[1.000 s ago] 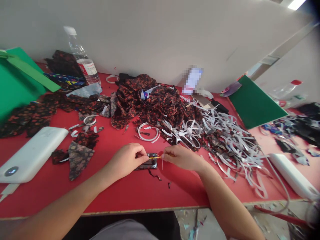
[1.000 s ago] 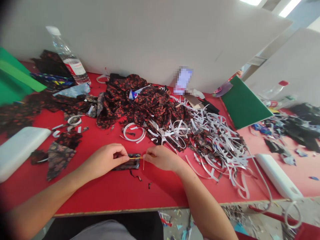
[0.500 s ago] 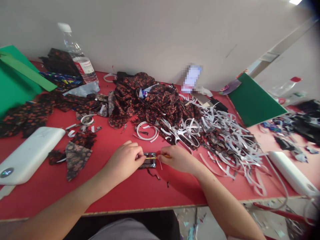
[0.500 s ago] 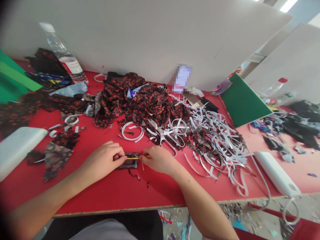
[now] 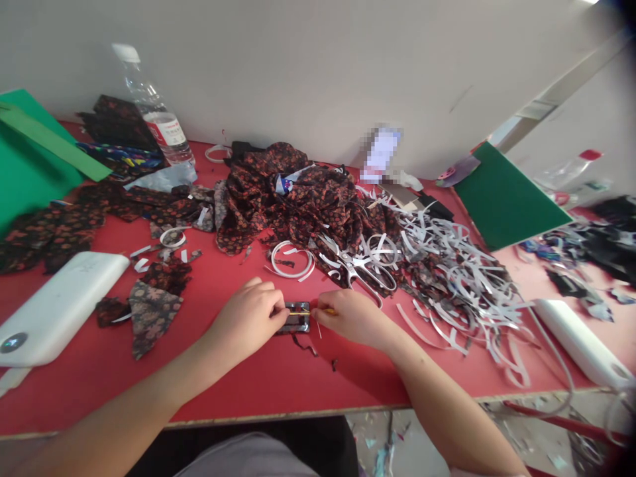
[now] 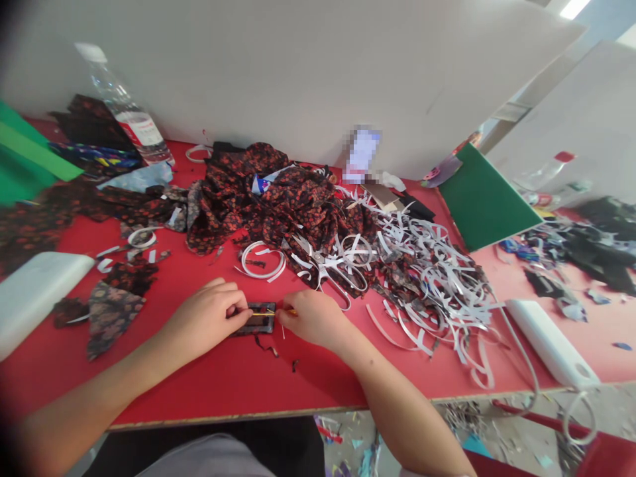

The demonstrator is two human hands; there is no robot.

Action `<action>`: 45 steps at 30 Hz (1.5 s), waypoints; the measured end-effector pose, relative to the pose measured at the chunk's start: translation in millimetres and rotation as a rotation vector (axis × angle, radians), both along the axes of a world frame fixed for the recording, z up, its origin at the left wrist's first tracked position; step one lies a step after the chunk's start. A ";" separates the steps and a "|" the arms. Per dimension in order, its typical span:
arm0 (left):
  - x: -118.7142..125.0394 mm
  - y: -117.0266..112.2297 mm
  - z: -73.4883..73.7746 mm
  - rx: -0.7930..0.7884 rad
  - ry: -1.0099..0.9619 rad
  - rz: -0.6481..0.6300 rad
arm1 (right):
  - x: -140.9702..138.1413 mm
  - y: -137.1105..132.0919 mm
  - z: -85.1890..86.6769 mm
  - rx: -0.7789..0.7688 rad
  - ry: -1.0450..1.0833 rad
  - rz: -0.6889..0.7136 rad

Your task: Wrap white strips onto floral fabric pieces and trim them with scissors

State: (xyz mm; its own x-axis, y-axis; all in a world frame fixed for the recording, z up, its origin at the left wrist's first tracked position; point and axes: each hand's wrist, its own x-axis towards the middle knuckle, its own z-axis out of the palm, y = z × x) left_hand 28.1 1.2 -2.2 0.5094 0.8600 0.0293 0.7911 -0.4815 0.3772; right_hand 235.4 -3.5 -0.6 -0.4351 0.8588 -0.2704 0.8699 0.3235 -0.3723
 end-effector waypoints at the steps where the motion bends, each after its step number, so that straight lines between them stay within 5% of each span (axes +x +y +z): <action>1: 0.1 0.0 -0.2 0.002 0.001 0.000 | -0.2 -0.1 0.1 0.001 -0.009 -0.001; 22: -7.2 12.2 6.2 -0.072 0.043 0.085 | -7.5 -5.3 -0.4 0.046 -0.163 -0.050; 29: 0.6 2.1 15.4 0.002 0.042 -0.130 | -8.6 -5.1 -1.1 0.055 -0.172 -0.065; 35: 2.3 -2.1 18.3 -0.021 -0.014 -0.131 | -6.1 -5.2 -2.1 0.060 -0.083 -0.054; 41: -39.0 8.5 55.3 -0.028 -0.110 0.041 | -0.4 -4.6 4.6 -0.062 0.046 -0.073; 45: -96.7 7.3 64.7 0.006 0.190 0.340 | 3.0 -3.4 9.3 -0.028 0.040 -0.135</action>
